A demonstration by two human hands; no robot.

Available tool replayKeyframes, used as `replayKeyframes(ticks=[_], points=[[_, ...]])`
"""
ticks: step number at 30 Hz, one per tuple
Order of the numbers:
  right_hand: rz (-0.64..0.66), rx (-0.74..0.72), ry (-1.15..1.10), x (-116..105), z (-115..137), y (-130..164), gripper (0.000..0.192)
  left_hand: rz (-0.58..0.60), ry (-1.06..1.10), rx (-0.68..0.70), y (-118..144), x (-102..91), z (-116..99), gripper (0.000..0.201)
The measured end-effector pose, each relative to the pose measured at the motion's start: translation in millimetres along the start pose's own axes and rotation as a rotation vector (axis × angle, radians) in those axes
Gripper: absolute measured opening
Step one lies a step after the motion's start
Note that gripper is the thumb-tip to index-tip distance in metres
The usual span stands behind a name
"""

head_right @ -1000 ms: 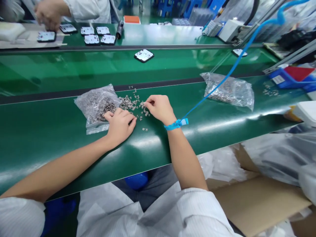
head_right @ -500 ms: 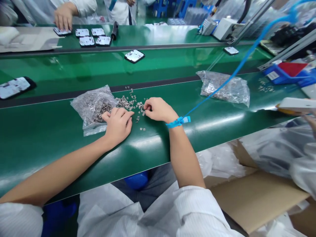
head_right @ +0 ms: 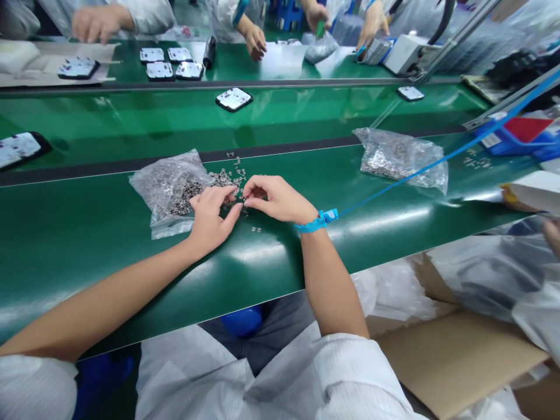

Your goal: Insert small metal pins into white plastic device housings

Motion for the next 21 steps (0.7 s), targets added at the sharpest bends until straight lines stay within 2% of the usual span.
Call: replayKeyframes(ticks=[2, 5, 8, 12, 17, 21], points=[[0.001, -0.009, -0.072, 6, 3, -1, 0.014, -0.003, 0.058, 0.019, -1, -2.9, -2, 0.017], [-0.025, -0.048, -0.039, 5, 5, -4, 0.016, -0.022, 0.134, 0.035, -2, -7.3, -2, 0.012], [-0.075, -0.098, 0.018, -2, 8, -5, 0.019, 0.004, 0.211, -0.016, -6, -5.7, 5, 0.009], [-0.135, -0.082, -0.083, -7, 8, -4, 0.026, 0.018, 0.3, -0.079, -10, -4.7, 13, 0.011], [-0.167, -0.118, -0.144, -9, 13, -4, 0.019, -0.019, 0.392, -0.098, -10, -8.5, 19, 0.011], [-0.13, -0.038, -0.199, -1, 3, -4, 0.018, -0.05, 0.433, -0.103, -9, -10.7, 22, 0.012]])
Point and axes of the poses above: each hand's wrist, its own y-axis away from the middle knuckle, its own x-axis out of the palm, z = x × y, the point moved 10 cm from there along -y, towards the middle knuckle, and after that the axes turned 12 degrees about -x, right-handed, at the moved point
